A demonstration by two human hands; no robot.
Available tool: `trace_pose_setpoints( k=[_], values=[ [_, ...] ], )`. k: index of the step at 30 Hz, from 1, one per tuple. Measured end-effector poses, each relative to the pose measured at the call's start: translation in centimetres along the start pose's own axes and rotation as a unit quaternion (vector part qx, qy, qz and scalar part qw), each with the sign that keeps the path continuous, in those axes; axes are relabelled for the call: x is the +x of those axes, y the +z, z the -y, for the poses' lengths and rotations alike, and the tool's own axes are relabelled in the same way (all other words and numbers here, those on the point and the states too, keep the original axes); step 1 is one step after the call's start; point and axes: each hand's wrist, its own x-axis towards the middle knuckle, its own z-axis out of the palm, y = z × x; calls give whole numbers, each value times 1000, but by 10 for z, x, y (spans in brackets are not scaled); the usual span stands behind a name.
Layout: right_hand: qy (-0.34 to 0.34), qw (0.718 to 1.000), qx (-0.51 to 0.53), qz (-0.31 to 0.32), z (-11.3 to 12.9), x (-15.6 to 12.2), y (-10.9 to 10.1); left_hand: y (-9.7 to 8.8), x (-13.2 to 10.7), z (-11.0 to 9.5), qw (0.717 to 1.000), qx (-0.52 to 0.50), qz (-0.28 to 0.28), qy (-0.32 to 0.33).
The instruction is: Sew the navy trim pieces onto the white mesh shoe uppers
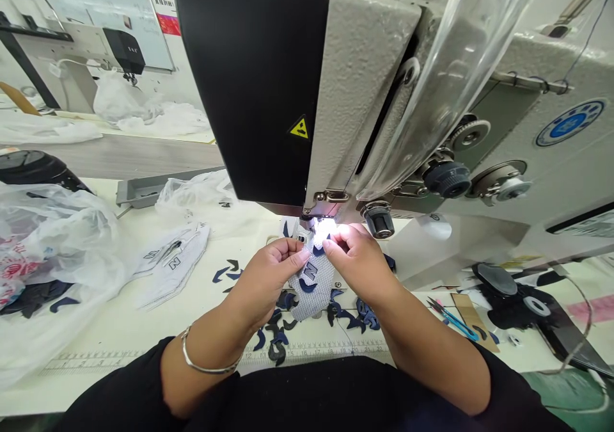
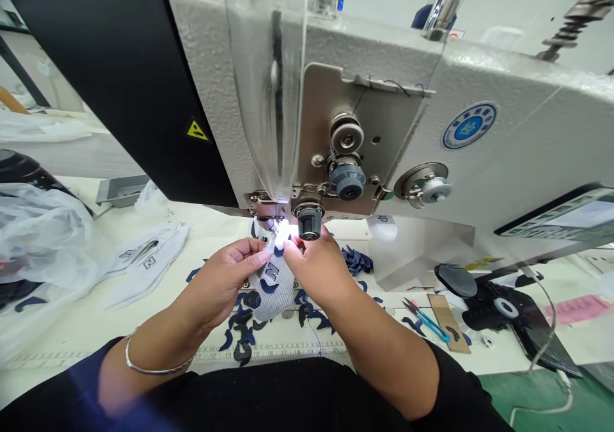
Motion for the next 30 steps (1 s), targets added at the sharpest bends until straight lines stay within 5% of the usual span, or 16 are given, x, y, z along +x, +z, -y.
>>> trace_pose_setpoints(
  k=[9,30],
  values=[
    [30,999,-14,20,6,0,-3,3,0,1,1000,21,-9,12],
    [-33,999,-39,-9,1,-4,2,12,3,5,992,93,-74,34]
  ],
)
